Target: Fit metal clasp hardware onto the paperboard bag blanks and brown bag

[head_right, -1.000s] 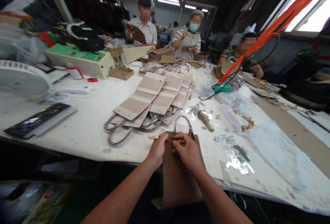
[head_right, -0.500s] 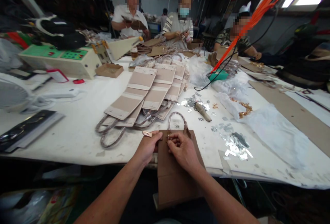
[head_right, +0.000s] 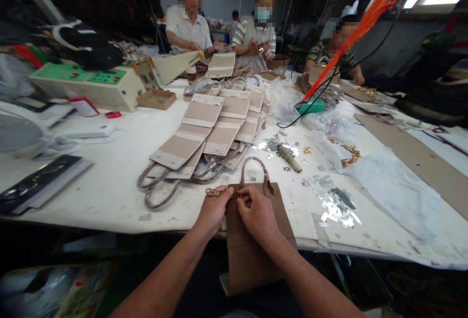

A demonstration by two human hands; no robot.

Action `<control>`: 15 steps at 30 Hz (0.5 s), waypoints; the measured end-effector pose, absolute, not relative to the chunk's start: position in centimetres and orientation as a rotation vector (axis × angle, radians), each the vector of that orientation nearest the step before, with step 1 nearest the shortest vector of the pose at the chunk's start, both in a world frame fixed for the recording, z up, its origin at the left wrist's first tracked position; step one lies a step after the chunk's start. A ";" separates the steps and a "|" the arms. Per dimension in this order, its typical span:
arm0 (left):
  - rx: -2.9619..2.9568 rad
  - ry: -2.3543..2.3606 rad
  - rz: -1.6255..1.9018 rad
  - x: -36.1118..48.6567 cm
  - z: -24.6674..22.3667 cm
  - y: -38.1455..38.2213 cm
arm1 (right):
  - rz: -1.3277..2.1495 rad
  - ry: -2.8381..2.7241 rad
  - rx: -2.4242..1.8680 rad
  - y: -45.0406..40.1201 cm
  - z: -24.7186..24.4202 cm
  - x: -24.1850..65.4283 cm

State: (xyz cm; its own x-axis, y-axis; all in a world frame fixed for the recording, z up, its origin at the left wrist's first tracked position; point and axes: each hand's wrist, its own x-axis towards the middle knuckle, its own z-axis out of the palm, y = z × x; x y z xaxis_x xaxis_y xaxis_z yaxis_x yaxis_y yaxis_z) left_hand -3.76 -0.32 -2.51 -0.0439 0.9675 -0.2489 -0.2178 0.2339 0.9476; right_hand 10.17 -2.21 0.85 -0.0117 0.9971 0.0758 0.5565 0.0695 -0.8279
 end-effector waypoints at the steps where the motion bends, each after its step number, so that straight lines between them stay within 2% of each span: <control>1: 0.860 1.214 1.175 -3.7 -2.5 -0.4 | 0.806 -1.654 -1.583 -2.2 0.9 10.1; 8: 1.000 1.246 1.206 -3.8 -1.4 -0.7 | 0.877 -1.597 -1.614 -2.1 0.5 9.5; 15: 1.042 1.143 1.191 -4.7 -1.0 -0.5 | 0.944 -1.642 -1.453 -0.9 -1.0 9.0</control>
